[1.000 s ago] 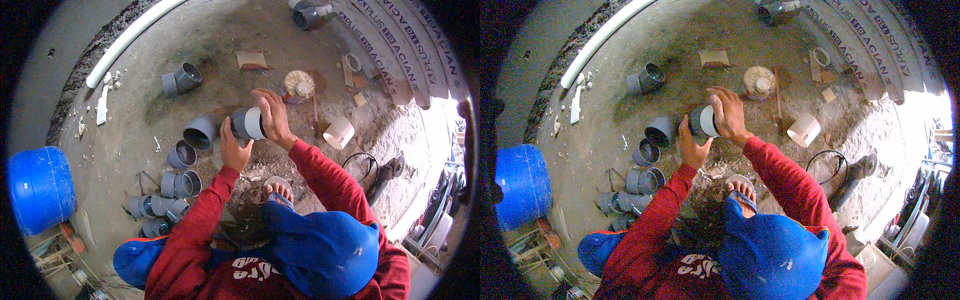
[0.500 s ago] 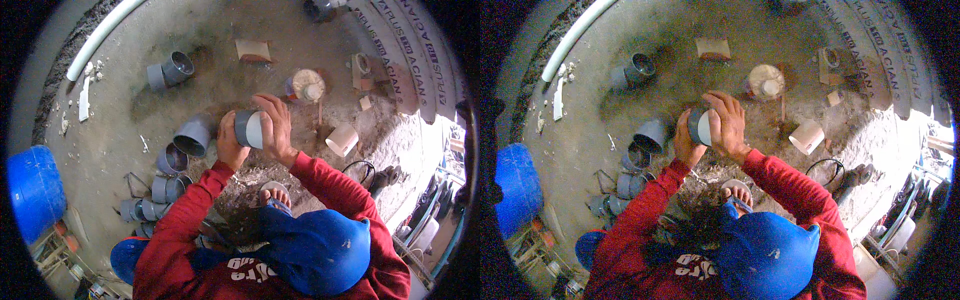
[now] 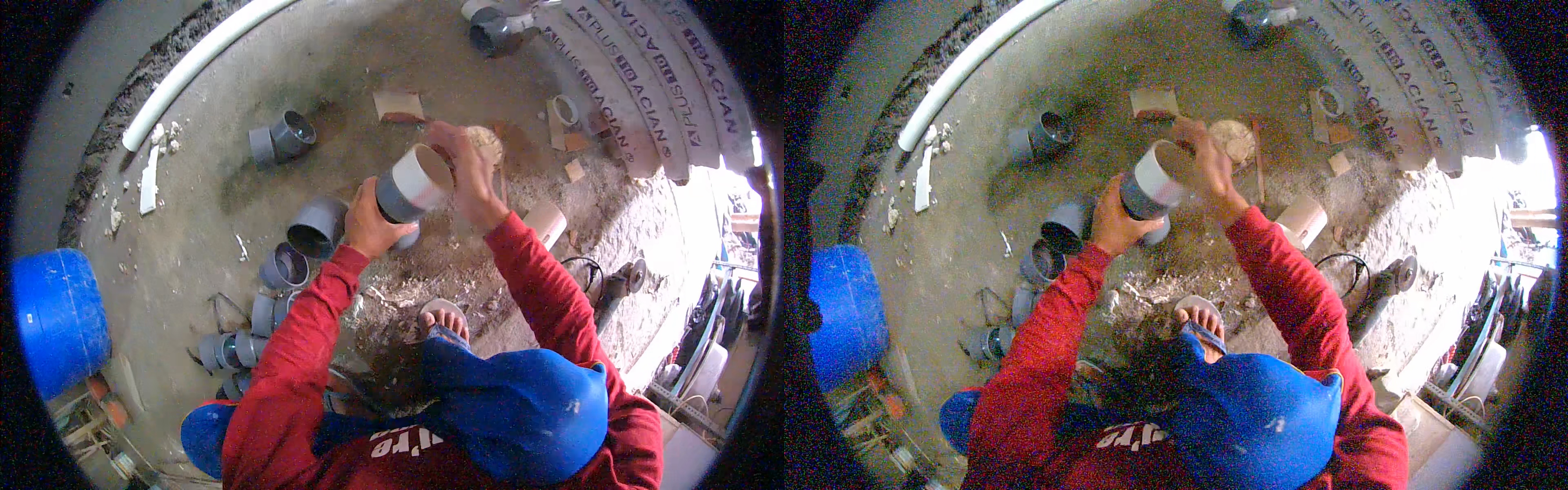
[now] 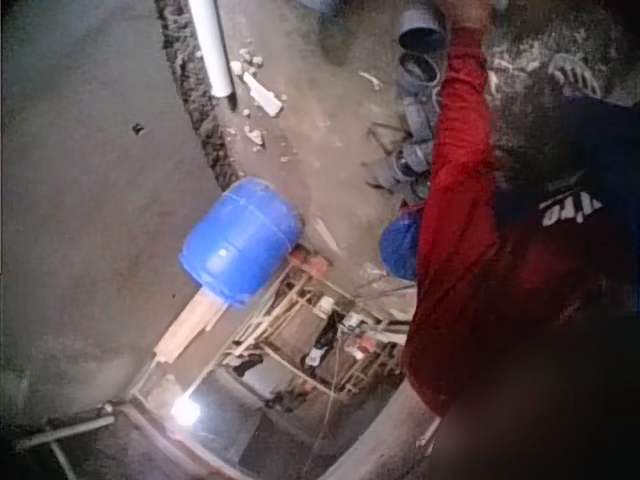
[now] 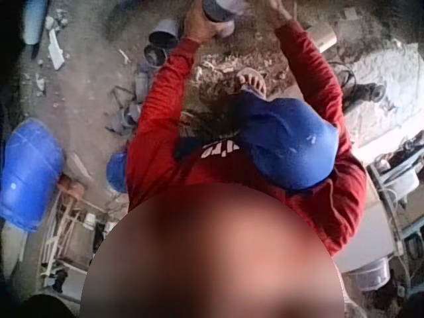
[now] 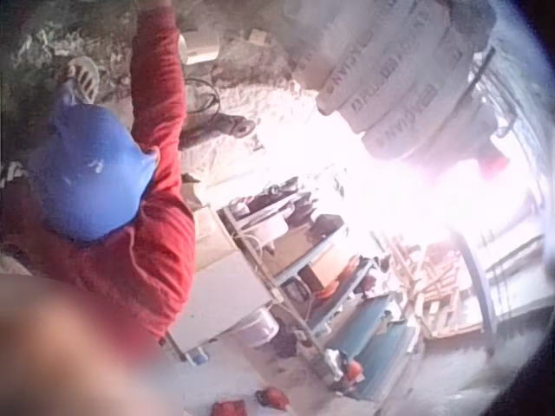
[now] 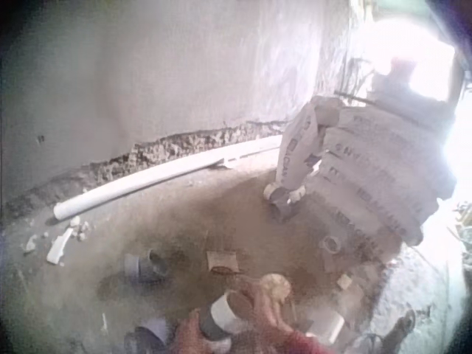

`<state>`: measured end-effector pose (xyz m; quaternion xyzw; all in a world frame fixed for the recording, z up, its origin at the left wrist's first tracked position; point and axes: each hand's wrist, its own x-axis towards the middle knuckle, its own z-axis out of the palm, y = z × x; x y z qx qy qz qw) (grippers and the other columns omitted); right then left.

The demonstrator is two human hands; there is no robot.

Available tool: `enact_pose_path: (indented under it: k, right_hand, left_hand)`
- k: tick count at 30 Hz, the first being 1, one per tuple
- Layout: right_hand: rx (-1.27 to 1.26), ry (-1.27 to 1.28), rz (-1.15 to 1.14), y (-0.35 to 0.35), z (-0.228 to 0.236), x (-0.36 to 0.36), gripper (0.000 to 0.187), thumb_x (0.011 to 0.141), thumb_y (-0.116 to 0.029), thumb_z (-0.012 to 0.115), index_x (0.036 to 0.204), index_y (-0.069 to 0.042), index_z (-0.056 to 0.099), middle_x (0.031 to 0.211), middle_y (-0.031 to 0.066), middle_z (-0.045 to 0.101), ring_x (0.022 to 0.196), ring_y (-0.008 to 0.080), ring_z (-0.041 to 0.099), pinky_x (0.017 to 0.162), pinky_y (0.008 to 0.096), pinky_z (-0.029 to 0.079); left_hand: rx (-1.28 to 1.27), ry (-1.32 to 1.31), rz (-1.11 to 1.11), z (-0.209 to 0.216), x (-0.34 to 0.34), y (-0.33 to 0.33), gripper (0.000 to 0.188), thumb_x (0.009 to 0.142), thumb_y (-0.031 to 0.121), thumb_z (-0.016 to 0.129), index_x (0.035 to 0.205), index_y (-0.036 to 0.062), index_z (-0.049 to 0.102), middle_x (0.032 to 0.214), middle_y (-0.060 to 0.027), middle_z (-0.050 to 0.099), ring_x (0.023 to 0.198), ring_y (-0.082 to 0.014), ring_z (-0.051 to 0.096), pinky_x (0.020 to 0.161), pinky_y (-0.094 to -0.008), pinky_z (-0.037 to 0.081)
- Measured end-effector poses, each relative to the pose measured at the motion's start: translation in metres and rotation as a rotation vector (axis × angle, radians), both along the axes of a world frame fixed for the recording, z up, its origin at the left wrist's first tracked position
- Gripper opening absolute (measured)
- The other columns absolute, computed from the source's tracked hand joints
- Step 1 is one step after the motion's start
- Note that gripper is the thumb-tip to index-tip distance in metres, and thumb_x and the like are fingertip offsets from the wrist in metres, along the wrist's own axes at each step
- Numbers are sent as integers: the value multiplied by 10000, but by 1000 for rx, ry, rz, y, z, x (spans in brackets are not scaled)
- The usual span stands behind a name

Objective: The person applies adhesive to the rim of a white PVC pipe using a brush, then inserts it into a gray PVC fitting. The person repeats this process with additional pipe sections and fittings, assembling multiple pipe segments on the floor.

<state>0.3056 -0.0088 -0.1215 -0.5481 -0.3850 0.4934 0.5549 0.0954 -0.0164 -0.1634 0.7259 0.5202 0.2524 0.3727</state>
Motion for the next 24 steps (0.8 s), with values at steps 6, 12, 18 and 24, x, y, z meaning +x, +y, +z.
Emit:
enact_pose_path:
  k: [6, 12, 18, 24]
  right_hand:
    - [22, 270, -159, -43, 11, 33, 548, 1088, -469, 463, 1401, -32, 569, 1355, 89, 632, 1258, 215, 578, 1023, 351, 488]
    - [-115, 274, -171, -94, -9, 16, 609, 1077, -532, 442, 1411, -39, 570, 1384, 107, 625, 1270, 247, 585, 1092, 409, 428]
    - [-76, 54, -54, -132, -39, -12, 352, 1086, -312, 516, 1170, -6, 669, 1050, 65, 692, 917, 150, 636, 817, 325, 524]
    - [-155, -354, 258, -237, -56, -53, 174, 996, -137, 591, 926, -18, 697, 751, 152, 628, 756, 235, 623, 685, 387, 494]
  left_hand:
    - [-588, -448, -75, 76, -25, 25, 732, 629, 208, 945, 1235, -12, 598, 1130, -113, 675, 1016, -219, 643, 937, -354, 511]
    - [-560, -244, -163, 122, -57, 41, 738, 612, 197, 934, 1257, 20, 623, 1142, -84, 681, 1062, -205, 621, 979, -343, 464]
    - [-607, -210, -177, 146, -81, 60, 823, 611, 204, 922, 1343, 22, 593, 1205, -81, 671, 1101, -204, 613, 996, -349, 460]
    - [-711, -183, -164, 173, -113, 78, 848, 672, 205, 879, 1424, 25, 529, 1230, -99, 652, 1123, -210, 614, 1015, -349, 461]
